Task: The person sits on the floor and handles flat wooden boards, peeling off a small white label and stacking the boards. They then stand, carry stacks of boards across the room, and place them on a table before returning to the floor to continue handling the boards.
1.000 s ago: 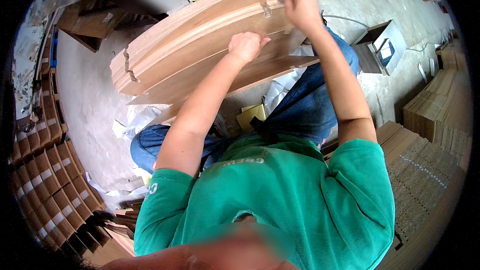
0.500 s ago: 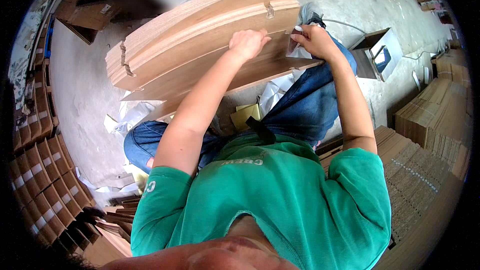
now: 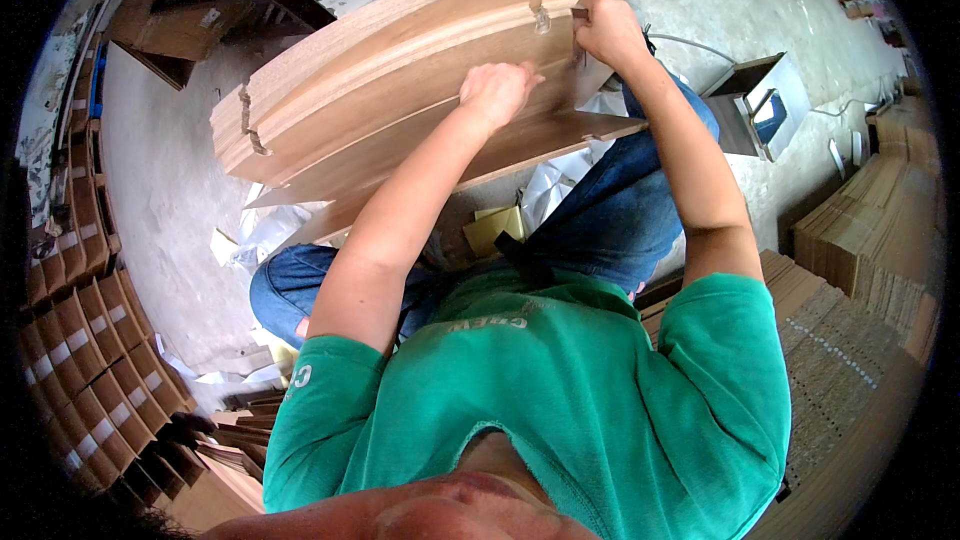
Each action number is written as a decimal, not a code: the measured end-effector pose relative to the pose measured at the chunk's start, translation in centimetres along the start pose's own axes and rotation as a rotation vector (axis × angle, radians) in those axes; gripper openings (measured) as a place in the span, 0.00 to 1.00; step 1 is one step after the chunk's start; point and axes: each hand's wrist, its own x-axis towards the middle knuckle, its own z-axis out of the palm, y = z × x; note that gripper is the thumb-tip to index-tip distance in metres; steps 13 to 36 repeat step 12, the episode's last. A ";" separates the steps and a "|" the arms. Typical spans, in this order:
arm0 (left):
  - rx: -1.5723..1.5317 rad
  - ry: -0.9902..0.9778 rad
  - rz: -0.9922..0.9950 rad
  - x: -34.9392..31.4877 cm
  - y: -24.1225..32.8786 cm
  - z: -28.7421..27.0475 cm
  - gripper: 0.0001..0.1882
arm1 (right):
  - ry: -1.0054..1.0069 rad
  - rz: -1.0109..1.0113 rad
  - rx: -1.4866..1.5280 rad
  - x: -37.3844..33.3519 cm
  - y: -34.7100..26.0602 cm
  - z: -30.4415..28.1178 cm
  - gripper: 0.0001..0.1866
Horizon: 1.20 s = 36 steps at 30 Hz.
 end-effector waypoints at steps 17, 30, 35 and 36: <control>0.008 -0.003 0.015 -0.8 0.3 -0.1 0.21 | -0.197 -0.011 0.025 0.1 -1.5 -4.3 0.11; 0.008 -0.003 0.015 -0.8 0.3 -0.1 0.21 | -0.197 -0.011 0.025 0.1 -1.5 -4.3 0.11; 0.008 -0.003 0.015 -0.8 0.3 -0.1 0.21 | -0.197 -0.011 0.025 0.1 -1.5 -4.3 0.11; 0.008 -0.003 0.015 -0.8 0.3 -0.1 0.21 | -0.197 -0.011 0.025 0.1 -1.5 -4.3 0.11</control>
